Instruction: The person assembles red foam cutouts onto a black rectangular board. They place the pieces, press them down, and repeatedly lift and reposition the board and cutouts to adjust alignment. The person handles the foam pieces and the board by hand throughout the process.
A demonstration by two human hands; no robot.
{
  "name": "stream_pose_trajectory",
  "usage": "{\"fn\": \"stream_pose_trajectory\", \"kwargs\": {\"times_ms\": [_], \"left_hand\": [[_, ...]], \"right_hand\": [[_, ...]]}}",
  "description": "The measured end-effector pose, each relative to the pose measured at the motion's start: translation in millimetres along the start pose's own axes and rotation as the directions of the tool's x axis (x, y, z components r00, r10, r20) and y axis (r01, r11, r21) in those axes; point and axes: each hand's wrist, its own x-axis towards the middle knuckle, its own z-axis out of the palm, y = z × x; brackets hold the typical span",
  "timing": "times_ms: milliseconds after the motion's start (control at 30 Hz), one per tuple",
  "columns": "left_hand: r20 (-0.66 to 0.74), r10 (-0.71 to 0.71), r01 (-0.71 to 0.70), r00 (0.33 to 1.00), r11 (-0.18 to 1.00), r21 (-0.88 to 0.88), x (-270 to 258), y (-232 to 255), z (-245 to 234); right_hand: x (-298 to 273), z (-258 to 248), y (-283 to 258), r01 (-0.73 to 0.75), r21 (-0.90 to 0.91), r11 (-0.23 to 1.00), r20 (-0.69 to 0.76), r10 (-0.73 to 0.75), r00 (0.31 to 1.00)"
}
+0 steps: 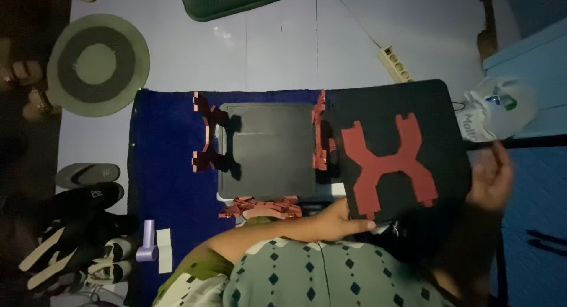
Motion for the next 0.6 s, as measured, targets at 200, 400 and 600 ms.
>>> {"fn": "stream_pose_trajectory", "kwargs": {"times_ms": [200, 400, 600], "left_hand": [[0.037, -0.142, 0.126, 0.989, 0.951, 0.281, -6.0, 30.7, 6.8], [0.131, 0.284, -0.312, 0.95, 0.857, 0.41, -13.3, 78.3, 11.6], [-0.199, -0.291, 0.351, 0.936, 0.809, 0.471, -37.8, 132.9, -3.8]], "right_hand": [[-51.0, -53.0, -170.5, 0.59, -0.368, 0.719, 0.194, -0.561, 0.805], [4.3, -60.6, -130.8, 0.955, -0.243, 0.172, 0.542, -0.792, 0.28], [49.2, -60.9, -29.5, 0.478, -0.401, 0.781, 0.266, -0.4, 0.877]]}}
